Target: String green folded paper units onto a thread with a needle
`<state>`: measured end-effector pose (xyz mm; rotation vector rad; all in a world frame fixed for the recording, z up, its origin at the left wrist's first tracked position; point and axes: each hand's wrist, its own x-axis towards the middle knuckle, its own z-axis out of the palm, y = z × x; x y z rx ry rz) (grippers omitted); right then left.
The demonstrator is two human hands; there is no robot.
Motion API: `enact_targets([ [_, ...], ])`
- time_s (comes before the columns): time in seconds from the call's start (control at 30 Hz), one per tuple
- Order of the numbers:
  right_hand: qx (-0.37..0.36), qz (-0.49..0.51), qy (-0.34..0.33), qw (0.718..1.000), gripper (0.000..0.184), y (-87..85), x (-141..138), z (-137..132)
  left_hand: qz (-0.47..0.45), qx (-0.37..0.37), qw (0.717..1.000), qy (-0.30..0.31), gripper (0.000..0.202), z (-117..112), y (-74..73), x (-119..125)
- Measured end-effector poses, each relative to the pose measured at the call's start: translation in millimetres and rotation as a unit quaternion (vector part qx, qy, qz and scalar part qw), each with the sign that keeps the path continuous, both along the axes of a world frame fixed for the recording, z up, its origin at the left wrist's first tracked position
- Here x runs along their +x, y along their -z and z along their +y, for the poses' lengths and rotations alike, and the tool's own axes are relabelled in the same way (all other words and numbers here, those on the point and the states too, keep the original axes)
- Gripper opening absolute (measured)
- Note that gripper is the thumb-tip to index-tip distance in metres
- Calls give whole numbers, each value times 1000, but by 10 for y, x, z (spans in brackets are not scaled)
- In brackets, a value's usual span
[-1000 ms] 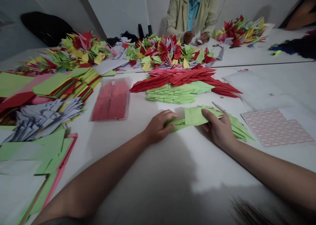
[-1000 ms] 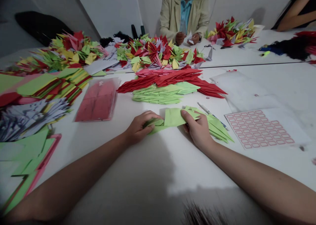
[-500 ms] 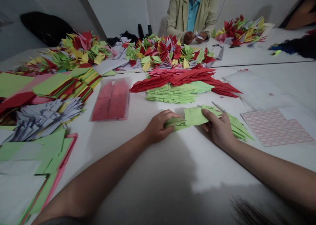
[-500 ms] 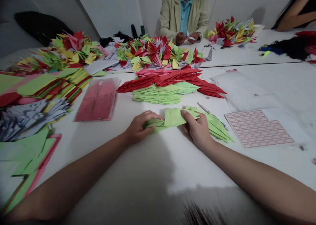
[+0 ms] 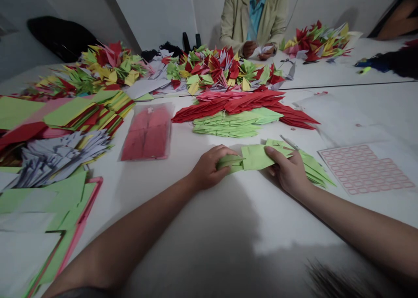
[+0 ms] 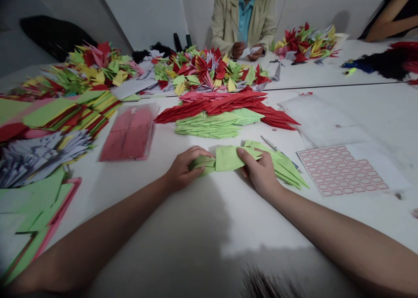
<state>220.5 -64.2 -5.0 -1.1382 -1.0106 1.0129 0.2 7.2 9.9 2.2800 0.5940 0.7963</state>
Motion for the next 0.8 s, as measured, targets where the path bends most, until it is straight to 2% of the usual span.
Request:
enact_targets([
  [0.17, 24, -60, -8, 998, 37, -51, 3, -64, -15, 5, 999, -50, 25, -13, -24, 6],
  [0.27, 52, -144, -8, 988, 38, -104, 11, -114, -39, 15, 997, -63, 21, -19, -35, 19],
  [0.4, 84, -199, -17, 976, 38, -157, 26, -157, -59, 26, 995, -71, 14, -17, -30, 24],
  [0.47, 111, -245, -24, 963, 38, -186, 39, -163, -73, 43, 994, -74, 15, -14, -26, 19],
  [0.57, 186, -321, -26, 928, 35, -218, 61, -143, -100, 90, 986, -100, 14, -15, -28, 10],
  [0.67, 241, -353, -14, 904, 19, -192, 74, -101, -113, 128, 974, -148, 11, -25, -39, 10],
  [0.7, 243, -353, -4, 904, 9, -169, 73, -88, -114, 136, 971, -161, 10, -29, -43, 12],
  [0.73, 236, -345, 12, 908, 7, -141, 70, -79, -116, 142, 968, -168, 10, -33, -46, 14],
  [0.8, 209, -313, 39, 926, 29, -83, 59, -71, -119, 151, 966, -174, 10, -40, -49, 17],
])
